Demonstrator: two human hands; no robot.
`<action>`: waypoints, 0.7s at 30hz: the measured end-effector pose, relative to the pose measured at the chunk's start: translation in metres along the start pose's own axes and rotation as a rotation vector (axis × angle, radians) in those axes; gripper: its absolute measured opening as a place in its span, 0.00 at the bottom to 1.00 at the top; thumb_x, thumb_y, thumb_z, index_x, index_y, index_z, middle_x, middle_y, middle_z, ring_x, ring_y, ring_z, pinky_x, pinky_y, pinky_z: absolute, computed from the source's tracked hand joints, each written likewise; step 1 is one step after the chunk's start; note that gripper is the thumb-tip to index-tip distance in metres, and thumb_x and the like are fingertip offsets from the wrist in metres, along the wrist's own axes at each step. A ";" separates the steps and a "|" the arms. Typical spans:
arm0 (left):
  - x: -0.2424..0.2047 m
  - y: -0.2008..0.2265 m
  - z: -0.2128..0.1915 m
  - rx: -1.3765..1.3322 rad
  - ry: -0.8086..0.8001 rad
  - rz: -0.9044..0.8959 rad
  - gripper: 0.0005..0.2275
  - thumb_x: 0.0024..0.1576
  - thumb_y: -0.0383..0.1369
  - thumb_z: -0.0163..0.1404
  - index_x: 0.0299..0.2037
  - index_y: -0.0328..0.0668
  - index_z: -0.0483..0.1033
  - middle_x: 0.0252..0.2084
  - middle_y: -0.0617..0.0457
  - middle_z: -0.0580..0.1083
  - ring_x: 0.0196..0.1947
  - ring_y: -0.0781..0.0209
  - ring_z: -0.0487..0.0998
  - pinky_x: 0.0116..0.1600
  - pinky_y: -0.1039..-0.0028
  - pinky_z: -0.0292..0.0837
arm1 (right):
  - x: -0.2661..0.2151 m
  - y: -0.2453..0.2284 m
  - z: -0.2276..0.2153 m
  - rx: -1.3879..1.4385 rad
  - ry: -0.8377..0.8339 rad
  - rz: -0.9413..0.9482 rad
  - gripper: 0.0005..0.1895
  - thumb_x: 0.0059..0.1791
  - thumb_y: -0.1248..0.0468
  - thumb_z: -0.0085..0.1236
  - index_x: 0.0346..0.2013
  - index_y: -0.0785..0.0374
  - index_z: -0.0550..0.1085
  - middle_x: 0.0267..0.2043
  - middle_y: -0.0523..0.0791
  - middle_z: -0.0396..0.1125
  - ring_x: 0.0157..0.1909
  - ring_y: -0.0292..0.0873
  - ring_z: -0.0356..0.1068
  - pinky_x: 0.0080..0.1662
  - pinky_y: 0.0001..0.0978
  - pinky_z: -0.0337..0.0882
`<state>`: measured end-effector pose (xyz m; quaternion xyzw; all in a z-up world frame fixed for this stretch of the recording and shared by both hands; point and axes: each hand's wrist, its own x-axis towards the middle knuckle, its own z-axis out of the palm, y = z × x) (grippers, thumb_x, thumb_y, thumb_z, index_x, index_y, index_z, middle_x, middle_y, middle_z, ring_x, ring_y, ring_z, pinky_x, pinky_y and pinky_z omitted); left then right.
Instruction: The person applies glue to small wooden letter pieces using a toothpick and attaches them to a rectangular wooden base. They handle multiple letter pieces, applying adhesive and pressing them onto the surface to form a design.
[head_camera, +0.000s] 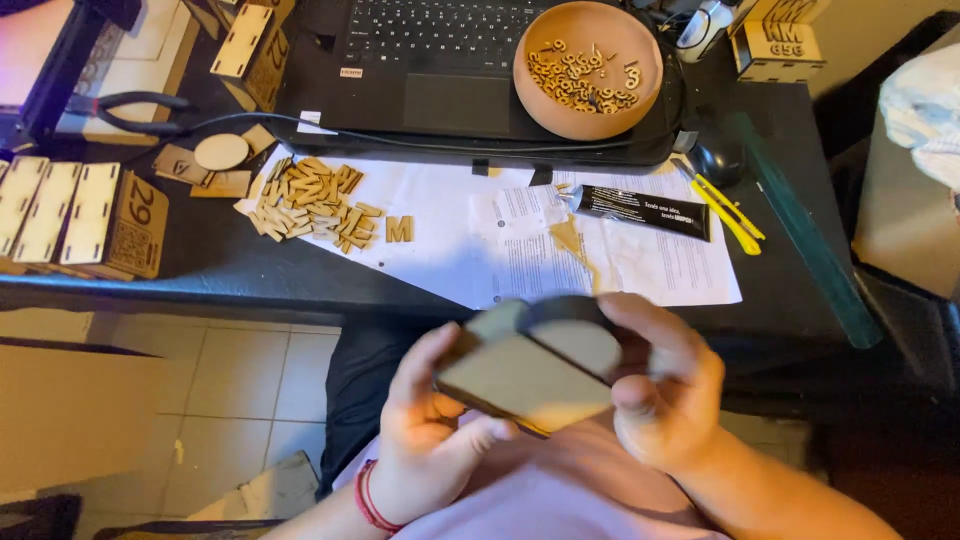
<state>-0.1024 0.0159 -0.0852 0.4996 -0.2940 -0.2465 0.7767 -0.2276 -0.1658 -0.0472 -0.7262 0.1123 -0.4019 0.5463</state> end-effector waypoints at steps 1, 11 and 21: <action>0.005 0.002 0.002 0.006 -0.007 -0.004 0.38 0.45 0.29 0.66 0.66 0.36 0.57 0.60 0.40 0.67 0.27 0.73 0.68 0.37 0.83 0.71 | 0.002 -0.001 0.006 0.004 0.009 0.002 0.37 0.49 0.40 0.54 0.57 0.69 0.68 0.47 0.51 0.72 0.48 0.42 0.74 0.51 0.31 0.75; 0.013 0.004 0.003 -0.284 0.024 -0.017 0.37 0.49 0.28 0.65 0.66 0.40 0.55 0.60 0.36 0.67 0.58 0.51 0.71 0.61 0.60 0.71 | 0.016 0.006 0.025 0.215 -0.378 0.110 0.50 0.39 0.52 0.70 0.65 0.65 0.53 0.67 0.56 0.57 0.69 0.50 0.61 0.68 0.42 0.62; 0.008 0.002 0.004 -0.342 0.003 -0.034 0.36 0.50 0.26 0.65 0.67 0.38 0.55 0.64 0.36 0.65 0.61 0.50 0.68 0.63 0.59 0.68 | 0.052 -0.009 0.005 -0.245 -0.774 0.160 0.59 0.28 0.37 0.69 0.65 0.61 0.57 0.68 0.50 0.60 0.66 0.46 0.63 0.64 0.37 0.59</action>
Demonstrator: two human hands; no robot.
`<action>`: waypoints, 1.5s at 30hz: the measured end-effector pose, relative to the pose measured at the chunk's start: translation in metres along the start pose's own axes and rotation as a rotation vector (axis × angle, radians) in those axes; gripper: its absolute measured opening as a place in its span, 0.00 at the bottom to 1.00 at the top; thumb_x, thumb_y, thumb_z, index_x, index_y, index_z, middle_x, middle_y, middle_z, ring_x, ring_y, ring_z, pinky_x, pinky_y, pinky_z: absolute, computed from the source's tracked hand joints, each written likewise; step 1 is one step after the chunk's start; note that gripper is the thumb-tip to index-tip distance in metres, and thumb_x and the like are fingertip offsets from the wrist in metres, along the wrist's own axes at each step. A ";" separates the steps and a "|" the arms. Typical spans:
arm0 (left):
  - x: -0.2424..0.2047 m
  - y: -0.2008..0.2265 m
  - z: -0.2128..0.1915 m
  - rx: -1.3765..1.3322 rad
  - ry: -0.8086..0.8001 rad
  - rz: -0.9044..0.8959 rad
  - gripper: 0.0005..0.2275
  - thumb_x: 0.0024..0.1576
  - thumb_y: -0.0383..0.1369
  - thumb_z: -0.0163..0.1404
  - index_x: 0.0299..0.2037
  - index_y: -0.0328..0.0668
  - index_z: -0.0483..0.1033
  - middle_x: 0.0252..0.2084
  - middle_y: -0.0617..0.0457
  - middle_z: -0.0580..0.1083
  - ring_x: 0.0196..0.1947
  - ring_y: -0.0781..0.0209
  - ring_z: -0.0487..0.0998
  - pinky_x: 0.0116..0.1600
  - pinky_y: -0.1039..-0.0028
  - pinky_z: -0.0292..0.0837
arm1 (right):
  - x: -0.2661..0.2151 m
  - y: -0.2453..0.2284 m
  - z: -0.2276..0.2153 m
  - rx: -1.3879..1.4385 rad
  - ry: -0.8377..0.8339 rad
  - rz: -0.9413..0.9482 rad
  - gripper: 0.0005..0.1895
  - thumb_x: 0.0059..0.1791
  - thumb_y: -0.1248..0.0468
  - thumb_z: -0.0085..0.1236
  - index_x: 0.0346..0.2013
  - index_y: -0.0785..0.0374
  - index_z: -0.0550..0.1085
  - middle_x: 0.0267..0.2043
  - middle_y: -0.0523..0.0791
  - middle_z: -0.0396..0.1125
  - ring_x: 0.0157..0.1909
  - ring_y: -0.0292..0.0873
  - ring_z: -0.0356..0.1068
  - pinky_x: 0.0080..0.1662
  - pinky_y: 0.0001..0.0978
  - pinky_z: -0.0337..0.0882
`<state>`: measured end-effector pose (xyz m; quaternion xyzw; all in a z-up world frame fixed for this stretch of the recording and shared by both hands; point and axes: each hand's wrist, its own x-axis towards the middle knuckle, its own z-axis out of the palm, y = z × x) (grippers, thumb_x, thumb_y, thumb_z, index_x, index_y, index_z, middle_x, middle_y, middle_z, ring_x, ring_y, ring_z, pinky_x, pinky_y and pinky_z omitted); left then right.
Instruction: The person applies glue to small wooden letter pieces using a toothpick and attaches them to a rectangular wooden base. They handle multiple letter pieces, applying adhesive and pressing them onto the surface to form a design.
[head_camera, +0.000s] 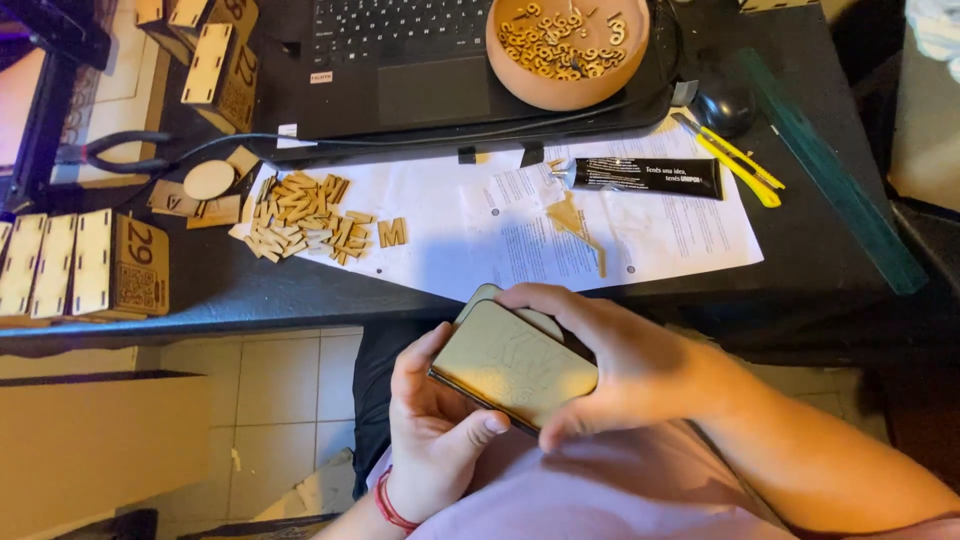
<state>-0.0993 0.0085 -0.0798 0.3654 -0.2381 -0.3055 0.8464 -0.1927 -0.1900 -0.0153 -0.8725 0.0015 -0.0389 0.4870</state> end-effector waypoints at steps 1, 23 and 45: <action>0.001 -0.001 0.000 0.002 -0.005 -0.001 0.36 0.50 0.26 0.65 0.67 0.38 0.55 0.64 0.36 0.65 0.61 0.50 0.68 0.63 0.59 0.68 | 0.001 0.000 0.003 0.000 0.005 -0.001 0.59 0.28 0.37 0.69 0.65 0.61 0.57 0.68 0.50 0.60 0.66 0.46 0.63 0.64 0.37 0.59; 0.062 0.019 -0.030 0.772 0.111 -0.016 0.16 0.54 0.30 0.56 0.53 0.42 0.70 0.42 0.46 0.77 0.34 0.61 0.81 0.44 0.74 0.76 | 0.084 0.044 -0.024 0.036 0.352 0.096 0.14 0.46 0.58 0.63 0.44 0.58 0.78 0.46 0.42 0.73 0.50 0.38 0.71 0.54 0.28 0.66; 0.177 0.074 -0.092 1.985 -0.474 0.368 0.14 0.47 0.40 0.55 0.44 0.57 0.79 0.45 0.59 0.74 0.45 0.50 0.74 0.57 0.55 0.55 | 0.016 0.066 -0.068 -0.679 0.390 0.248 0.11 0.48 0.59 0.59 0.42 0.60 0.79 0.41 0.46 0.75 0.45 0.49 0.72 0.50 0.39 0.69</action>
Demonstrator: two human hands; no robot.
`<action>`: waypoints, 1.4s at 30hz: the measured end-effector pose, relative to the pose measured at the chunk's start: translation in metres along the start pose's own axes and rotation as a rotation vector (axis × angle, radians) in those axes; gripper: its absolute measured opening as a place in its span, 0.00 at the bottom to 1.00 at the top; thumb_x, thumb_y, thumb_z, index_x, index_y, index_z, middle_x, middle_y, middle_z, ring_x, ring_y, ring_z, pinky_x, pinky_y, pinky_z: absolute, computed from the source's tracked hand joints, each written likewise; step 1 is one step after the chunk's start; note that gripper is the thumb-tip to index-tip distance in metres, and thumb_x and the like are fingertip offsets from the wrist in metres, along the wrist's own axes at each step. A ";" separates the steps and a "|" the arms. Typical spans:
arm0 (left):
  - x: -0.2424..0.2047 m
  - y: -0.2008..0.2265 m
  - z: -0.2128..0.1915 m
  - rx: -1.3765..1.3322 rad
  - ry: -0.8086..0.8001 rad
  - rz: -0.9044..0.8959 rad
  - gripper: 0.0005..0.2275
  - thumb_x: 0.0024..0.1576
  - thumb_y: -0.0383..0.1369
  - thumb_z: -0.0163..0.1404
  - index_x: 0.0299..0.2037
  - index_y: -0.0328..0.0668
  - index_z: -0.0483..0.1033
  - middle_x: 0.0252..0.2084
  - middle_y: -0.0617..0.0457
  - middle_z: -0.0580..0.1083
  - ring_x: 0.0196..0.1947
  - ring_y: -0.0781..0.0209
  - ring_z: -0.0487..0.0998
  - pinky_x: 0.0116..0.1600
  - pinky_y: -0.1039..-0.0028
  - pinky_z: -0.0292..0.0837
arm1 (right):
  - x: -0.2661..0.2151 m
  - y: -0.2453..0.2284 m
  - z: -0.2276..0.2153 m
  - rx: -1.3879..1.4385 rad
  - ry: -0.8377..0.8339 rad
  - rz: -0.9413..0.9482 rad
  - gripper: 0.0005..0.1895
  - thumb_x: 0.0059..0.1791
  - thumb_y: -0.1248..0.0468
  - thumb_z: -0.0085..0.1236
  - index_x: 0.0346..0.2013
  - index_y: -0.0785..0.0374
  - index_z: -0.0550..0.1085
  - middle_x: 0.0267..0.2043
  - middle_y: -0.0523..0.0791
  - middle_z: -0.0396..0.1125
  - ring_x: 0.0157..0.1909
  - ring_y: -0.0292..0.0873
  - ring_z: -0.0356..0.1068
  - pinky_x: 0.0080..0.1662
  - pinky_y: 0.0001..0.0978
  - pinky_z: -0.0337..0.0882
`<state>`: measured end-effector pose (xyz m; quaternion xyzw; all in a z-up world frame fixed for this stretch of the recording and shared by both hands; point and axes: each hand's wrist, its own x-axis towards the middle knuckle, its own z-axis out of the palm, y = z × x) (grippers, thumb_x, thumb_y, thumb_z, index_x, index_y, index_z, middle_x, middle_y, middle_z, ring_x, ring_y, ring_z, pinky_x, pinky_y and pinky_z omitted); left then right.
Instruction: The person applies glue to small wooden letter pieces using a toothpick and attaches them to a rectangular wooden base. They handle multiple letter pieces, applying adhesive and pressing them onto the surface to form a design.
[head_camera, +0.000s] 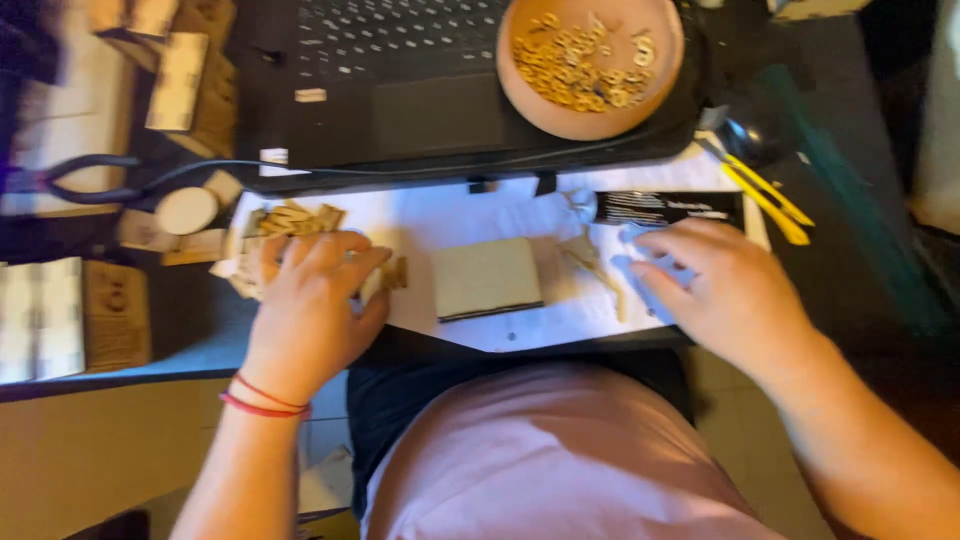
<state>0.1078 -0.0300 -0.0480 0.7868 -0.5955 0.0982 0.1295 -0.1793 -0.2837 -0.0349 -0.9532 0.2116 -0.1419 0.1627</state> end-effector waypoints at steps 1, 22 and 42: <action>0.000 0.004 0.005 -0.021 -0.002 0.006 0.14 0.47 0.40 0.55 0.44 0.57 0.79 0.45 0.59 0.74 0.45 0.50 0.74 0.57 0.55 0.55 | -0.004 -0.002 -0.001 -0.014 -0.009 0.014 0.11 0.48 0.59 0.59 0.42 0.60 0.79 0.41 0.46 0.75 0.45 0.49 0.72 0.50 0.39 0.69; -0.004 -0.042 -0.019 0.070 -0.104 -0.010 0.20 0.43 0.29 0.48 0.47 0.54 0.81 0.45 0.58 0.76 0.45 0.52 0.74 0.57 0.55 0.57 | -0.014 -0.022 0.027 0.017 -0.142 0.361 0.03 0.45 0.62 0.57 0.33 0.55 0.74 0.29 0.40 0.72 0.32 0.44 0.71 0.42 0.37 0.67; -0.012 -0.025 -0.017 -0.057 -0.131 0.028 0.09 0.50 0.30 0.53 0.40 0.51 0.80 0.35 0.57 0.76 0.36 0.49 0.76 0.38 0.59 0.68 | -0.029 -0.017 0.038 0.389 0.106 -0.125 0.06 0.50 0.71 0.53 0.38 0.64 0.77 0.27 0.44 0.68 0.27 0.41 0.67 0.37 0.30 0.68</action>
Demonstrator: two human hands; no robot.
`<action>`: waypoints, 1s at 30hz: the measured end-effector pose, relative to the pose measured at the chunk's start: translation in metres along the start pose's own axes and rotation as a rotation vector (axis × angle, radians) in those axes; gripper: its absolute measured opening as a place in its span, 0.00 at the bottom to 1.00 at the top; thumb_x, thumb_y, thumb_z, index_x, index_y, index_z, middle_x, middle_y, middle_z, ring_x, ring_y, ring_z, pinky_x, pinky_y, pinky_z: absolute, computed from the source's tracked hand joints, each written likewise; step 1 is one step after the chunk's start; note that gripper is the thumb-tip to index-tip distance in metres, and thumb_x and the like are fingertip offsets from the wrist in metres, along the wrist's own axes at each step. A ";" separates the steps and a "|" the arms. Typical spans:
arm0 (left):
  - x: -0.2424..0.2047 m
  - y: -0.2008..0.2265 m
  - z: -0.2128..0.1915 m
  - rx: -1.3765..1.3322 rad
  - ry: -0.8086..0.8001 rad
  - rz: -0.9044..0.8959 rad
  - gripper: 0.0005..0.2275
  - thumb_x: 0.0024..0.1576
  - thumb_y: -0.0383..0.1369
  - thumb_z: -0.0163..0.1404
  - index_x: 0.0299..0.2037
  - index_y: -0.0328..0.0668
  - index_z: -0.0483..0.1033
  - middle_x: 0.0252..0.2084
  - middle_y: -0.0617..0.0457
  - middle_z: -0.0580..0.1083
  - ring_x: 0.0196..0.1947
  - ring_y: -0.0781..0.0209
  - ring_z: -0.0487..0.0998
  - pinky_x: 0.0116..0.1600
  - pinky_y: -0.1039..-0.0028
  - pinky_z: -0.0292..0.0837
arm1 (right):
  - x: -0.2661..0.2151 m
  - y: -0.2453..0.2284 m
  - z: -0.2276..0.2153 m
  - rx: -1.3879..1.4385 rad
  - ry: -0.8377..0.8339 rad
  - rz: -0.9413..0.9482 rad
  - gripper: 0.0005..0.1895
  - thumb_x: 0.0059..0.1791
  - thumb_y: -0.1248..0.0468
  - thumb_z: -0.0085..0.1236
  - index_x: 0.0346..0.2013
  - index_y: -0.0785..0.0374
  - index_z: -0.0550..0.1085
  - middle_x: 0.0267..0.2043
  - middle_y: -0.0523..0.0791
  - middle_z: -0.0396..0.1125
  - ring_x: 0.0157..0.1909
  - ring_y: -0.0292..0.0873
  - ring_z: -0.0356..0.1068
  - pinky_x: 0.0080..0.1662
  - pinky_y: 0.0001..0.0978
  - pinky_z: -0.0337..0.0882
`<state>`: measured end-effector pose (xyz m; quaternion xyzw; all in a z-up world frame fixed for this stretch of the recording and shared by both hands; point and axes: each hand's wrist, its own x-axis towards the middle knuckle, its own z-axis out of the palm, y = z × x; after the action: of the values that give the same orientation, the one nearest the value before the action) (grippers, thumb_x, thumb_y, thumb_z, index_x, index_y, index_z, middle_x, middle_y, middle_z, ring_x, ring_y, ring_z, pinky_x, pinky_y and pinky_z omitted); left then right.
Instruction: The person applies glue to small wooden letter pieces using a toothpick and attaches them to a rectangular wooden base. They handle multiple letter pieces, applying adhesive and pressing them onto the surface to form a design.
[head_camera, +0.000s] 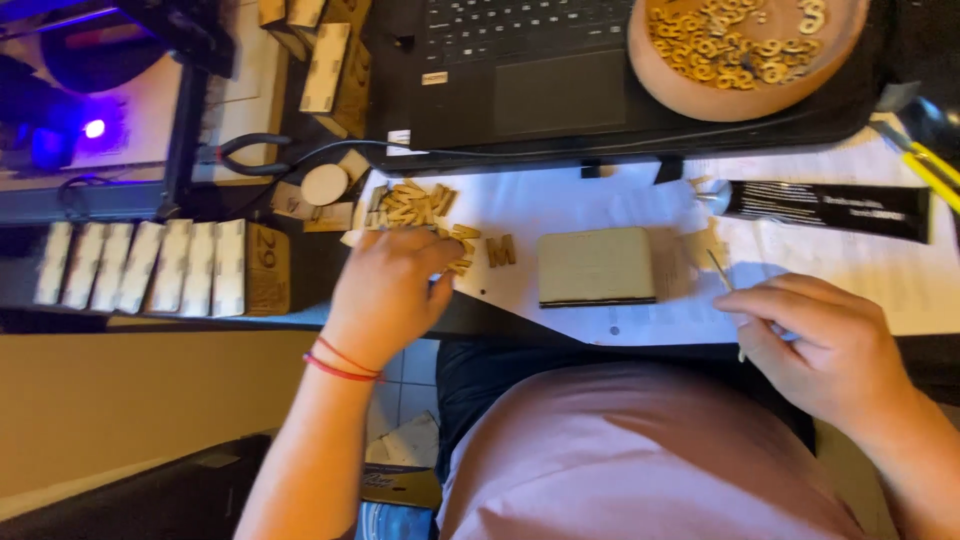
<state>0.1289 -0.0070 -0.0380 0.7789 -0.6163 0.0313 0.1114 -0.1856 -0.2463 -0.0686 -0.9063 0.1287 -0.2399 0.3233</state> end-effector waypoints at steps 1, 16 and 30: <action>-0.004 -0.003 -0.004 -0.011 0.001 0.011 0.09 0.50 0.30 0.53 0.40 0.51 0.80 0.35 0.57 0.76 0.36 0.49 0.76 0.38 0.59 0.68 | 0.001 0.002 0.003 -0.011 0.002 0.010 0.06 0.50 0.71 0.53 0.38 0.64 0.77 0.27 0.44 0.68 0.27 0.41 0.67 0.37 0.30 0.68; -0.004 0.008 0.023 0.042 0.327 -0.008 0.05 0.66 0.29 0.52 0.46 0.47 0.82 0.42 0.54 0.74 0.41 0.55 0.76 0.43 0.64 0.70 | 0.026 0.016 -0.032 0.302 0.066 0.180 0.14 0.55 0.60 0.46 0.42 0.68 0.73 0.36 0.48 0.72 0.36 0.41 0.72 0.43 0.30 0.74; -0.043 0.071 0.024 -1.020 0.398 -0.491 0.16 0.50 0.23 0.60 0.48 0.29 0.73 0.34 0.47 0.76 0.34 0.66 0.77 0.45 0.82 0.74 | 0.050 0.011 0.000 -0.081 0.010 -0.084 0.04 0.51 0.72 0.53 0.39 0.69 0.75 0.38 0.47 0.74 0.33 0.40 0.72 0.39 0.30 0.72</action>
<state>0.0481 0.0140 -0.0599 0.7262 -0.3228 -0.1499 0.5882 -0.1438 -0.2741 -0.0578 -0.9220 0.1020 -0.2525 0.2751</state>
